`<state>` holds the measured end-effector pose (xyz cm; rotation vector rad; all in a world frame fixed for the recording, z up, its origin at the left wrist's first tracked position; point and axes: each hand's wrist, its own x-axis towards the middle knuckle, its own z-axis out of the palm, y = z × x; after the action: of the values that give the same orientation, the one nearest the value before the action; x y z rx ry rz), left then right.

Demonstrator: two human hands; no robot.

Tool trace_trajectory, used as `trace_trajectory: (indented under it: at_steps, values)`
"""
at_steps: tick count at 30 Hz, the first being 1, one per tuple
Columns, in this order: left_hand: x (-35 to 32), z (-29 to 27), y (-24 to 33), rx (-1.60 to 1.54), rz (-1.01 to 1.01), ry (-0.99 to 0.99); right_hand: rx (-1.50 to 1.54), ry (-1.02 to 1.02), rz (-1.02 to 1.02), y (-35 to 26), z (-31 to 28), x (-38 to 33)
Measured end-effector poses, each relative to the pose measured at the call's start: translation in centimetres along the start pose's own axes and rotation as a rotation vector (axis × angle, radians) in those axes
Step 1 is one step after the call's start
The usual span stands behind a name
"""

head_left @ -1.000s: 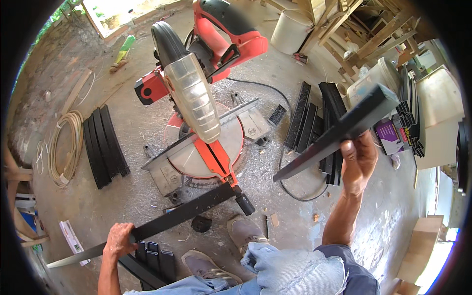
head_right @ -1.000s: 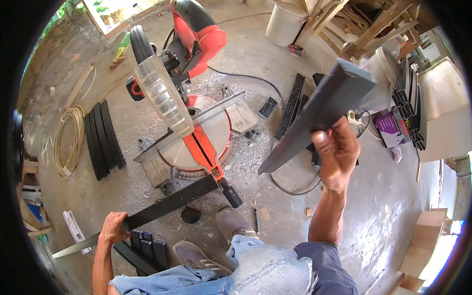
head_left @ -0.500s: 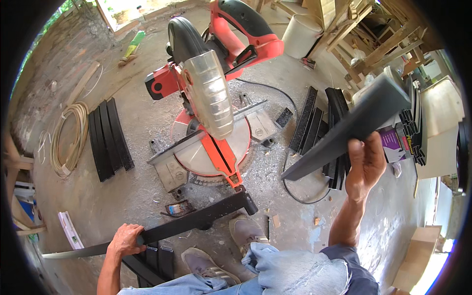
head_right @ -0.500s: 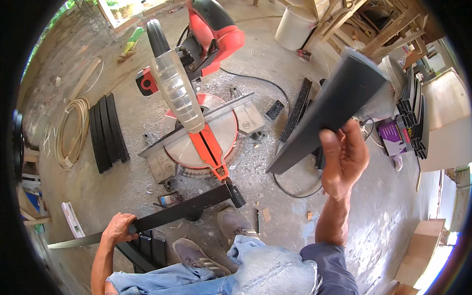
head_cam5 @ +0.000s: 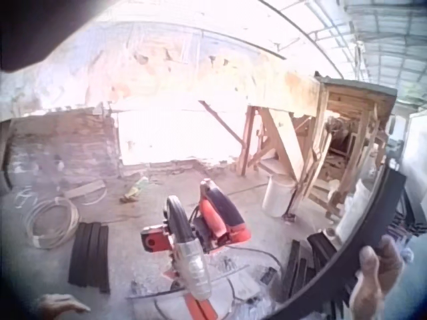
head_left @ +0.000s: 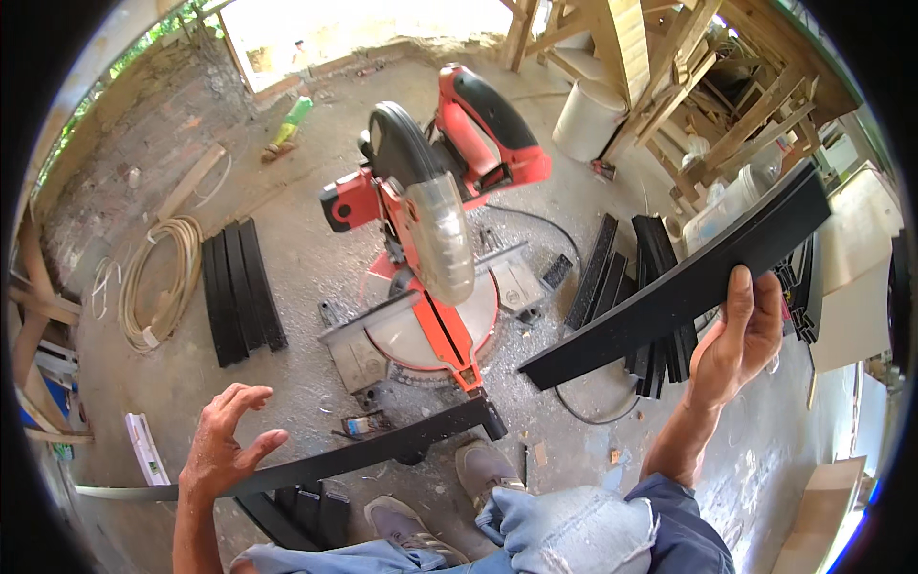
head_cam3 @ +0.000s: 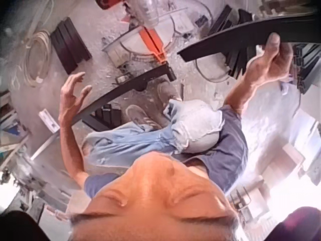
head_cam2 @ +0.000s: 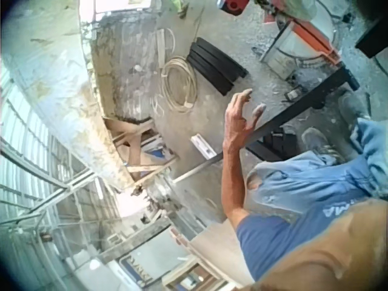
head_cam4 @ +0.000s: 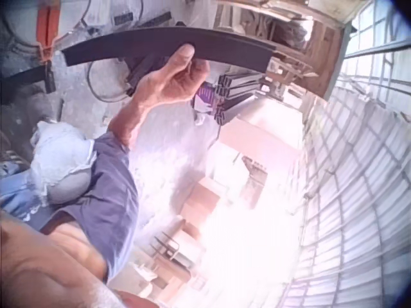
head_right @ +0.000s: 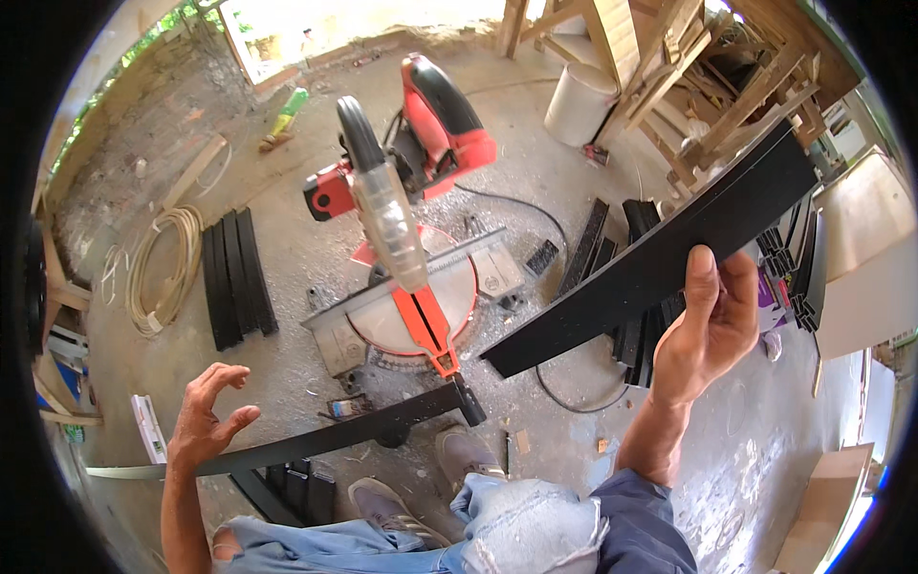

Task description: The person measures a black metal strip with a tape measure, marks it with a pen, and then cuts it using a miter saw before repeating the process with other strips.

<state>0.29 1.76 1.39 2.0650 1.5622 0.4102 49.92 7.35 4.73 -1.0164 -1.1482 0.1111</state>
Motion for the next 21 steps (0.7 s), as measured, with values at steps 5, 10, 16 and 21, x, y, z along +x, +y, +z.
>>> trace_trajectory:
  at_steps: [5, 10, 16, 21]
  values:
    - [1.0, -2.3, 7.8, -0.142, 0.023, 0.233, 0.221, 0.056, 0.393, 1.0, 1.4, -0.7]
    - [2.6, -0.7, 12.2, -0.331, 0.096, 0.245, 0.461, -0.171, 0.651, 1.1, 5.6, -5.8]
    - [4.1, 3.2, 10.6, -0.552, 0.111, 0.090, 0.690, -0.922, 0.718, -4.9, 12.7, -7.8]
    - [1.8, 0.7, 8.1, -0.968, -0.022, 0.481, 0.995, -1.395, 0.790, -1.4, 11.6, -11.8]
